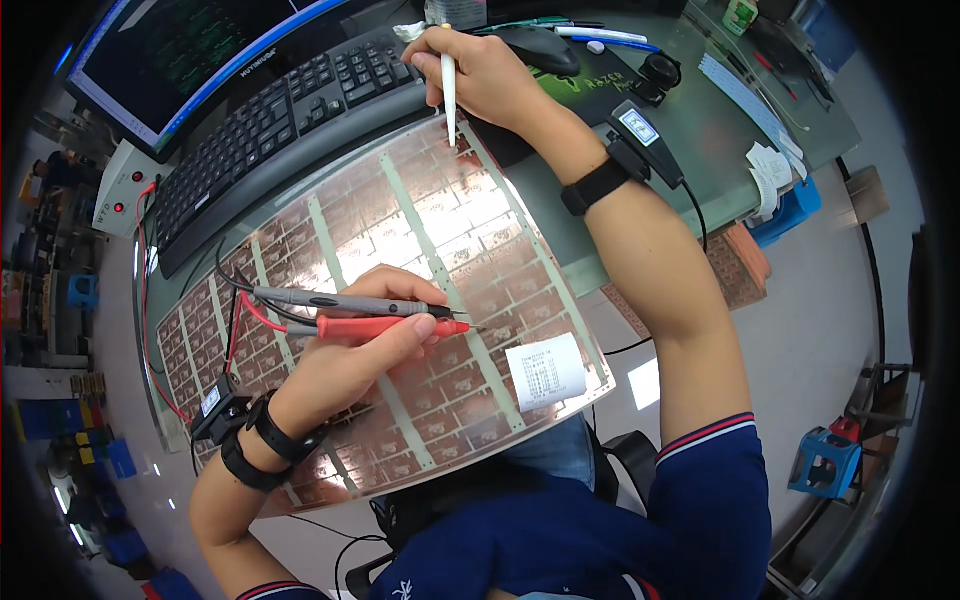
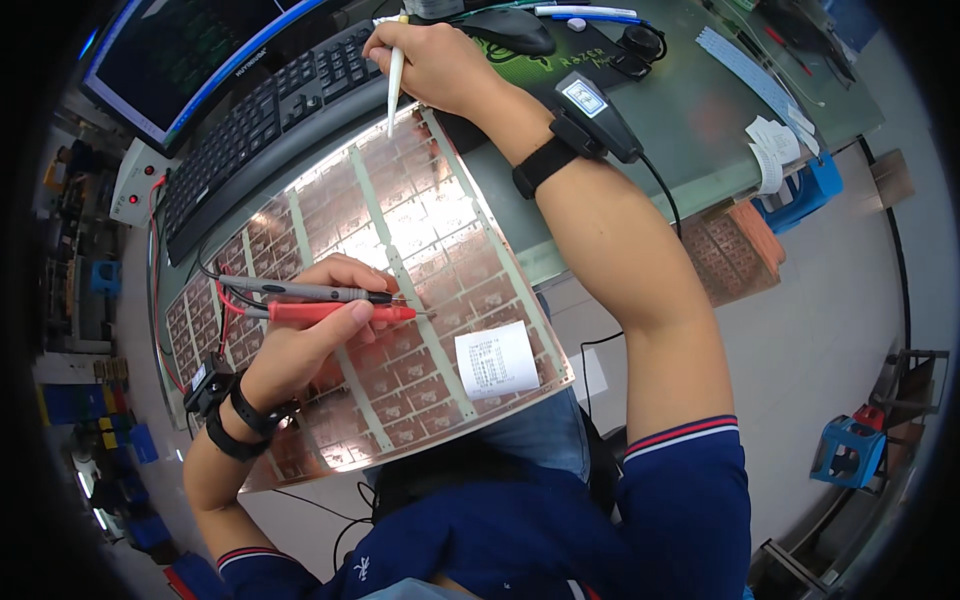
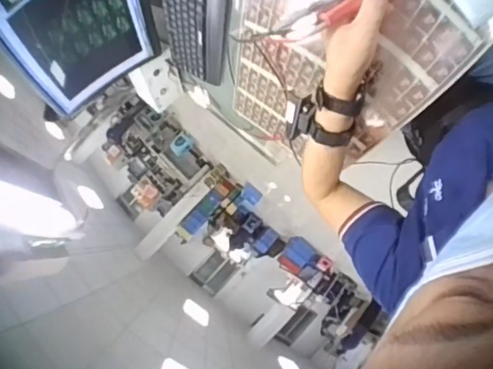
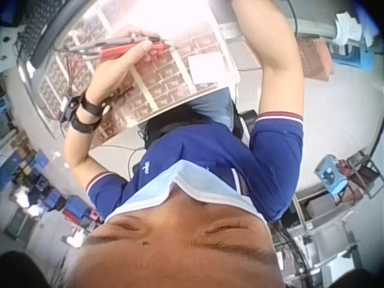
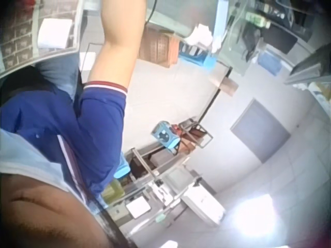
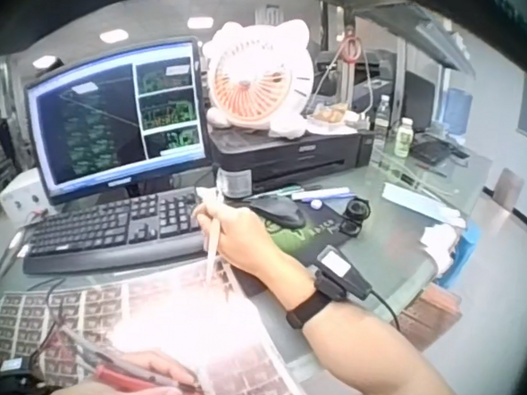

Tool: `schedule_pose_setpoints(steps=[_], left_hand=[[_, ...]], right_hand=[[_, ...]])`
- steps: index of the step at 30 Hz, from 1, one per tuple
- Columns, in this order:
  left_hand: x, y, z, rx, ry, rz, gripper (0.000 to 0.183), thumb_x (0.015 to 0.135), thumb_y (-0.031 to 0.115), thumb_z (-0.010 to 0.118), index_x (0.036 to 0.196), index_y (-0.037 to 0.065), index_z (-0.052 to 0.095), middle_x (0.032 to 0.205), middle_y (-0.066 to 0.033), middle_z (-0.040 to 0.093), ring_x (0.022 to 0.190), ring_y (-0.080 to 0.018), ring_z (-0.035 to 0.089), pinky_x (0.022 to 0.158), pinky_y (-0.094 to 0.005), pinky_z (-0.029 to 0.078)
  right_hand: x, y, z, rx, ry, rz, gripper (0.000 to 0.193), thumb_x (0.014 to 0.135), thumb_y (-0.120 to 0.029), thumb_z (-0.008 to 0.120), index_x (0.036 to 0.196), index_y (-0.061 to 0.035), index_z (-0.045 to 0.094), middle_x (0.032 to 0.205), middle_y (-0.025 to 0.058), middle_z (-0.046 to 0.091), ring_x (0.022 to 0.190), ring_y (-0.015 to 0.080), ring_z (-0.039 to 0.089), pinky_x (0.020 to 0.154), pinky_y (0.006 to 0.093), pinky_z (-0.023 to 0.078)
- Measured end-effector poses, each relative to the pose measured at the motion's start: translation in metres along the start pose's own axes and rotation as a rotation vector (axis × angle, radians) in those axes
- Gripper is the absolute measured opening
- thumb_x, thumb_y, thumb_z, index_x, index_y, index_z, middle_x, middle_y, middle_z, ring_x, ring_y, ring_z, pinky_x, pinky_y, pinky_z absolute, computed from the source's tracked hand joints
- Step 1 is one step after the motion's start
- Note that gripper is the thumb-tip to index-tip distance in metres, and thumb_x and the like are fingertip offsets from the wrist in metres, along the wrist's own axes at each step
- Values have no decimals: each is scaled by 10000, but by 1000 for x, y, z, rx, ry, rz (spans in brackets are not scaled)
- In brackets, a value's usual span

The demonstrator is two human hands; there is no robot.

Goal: Inspecting and marking points on circuit board panels using an electrical probe and a pen.

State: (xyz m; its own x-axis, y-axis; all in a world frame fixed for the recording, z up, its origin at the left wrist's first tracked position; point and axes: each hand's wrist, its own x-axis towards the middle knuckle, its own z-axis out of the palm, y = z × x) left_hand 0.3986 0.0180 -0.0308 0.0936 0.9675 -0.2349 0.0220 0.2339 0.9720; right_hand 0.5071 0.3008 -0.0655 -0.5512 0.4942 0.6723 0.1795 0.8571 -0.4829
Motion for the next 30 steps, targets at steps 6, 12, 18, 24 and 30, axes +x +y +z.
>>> schedule_pose_setpoints(steps=[6, 12, 18, 24, 30], left_hand=[[14, 2, -12, -9, 10, 3, 254, 950, 194, 658, 1134, 26, 602, 1004, -49, 659, 841, -68, 624, 740, -210, 506], [27, 6, -28, -85, 59, -52, 243, 956, 178, 650, 1125, 29, 561, 943, -51, 667, 804, -67, 626, 733, -211, 515], [32, 5, -34, -140, 20, -84, 233, 947, 145, 644, 1123, 29, 543, 1010, -61, 642, 839, -73, 634, 746, -207, 534], [33, 6, -39, -137, -29, -100, 253, 937, 134, 636, 1135, 24, 522, 1099, -68, 590, 908, -93, 644, 758, -226, 560], [34, 6, -40, -147, -48, -89, 258, 935, 138, 638, 1134, 24, 519, 1137, -75, 569, 950, -102, 637, 750, -239, 570]], right_hand=[[0, -5, -2, 40, -41, 9, 177, 988, -228, 572, 1061, -100, 671, 651, 21, 670, 595, 128, 660, 564, 281, 503], [1, -10, -4, 49, -74, 21, 174, 988, -226, 573, 1059, -98, 668, 647, 31, 664, 598, 136, 662, 566, 281, 502], [1, -14, -5, 63, -91, -30, 164, 981, -209, 581, 1057, -91, 666, 645, 44, 658, 597, 148, 664, 567, 285, 500], [0, -17, -1, 73, -109, -57, 156, 976, -198, 589, 1049, -85, 669, 649, 49, 653, 600, 151, 668, 567, 286, 502], [-1, -17, 5, 141, -44, -68, 118, 910, -231, 659, 965, -130, 682, 642, 119, 646, 611, 332, 657, 556, 420, 507]])
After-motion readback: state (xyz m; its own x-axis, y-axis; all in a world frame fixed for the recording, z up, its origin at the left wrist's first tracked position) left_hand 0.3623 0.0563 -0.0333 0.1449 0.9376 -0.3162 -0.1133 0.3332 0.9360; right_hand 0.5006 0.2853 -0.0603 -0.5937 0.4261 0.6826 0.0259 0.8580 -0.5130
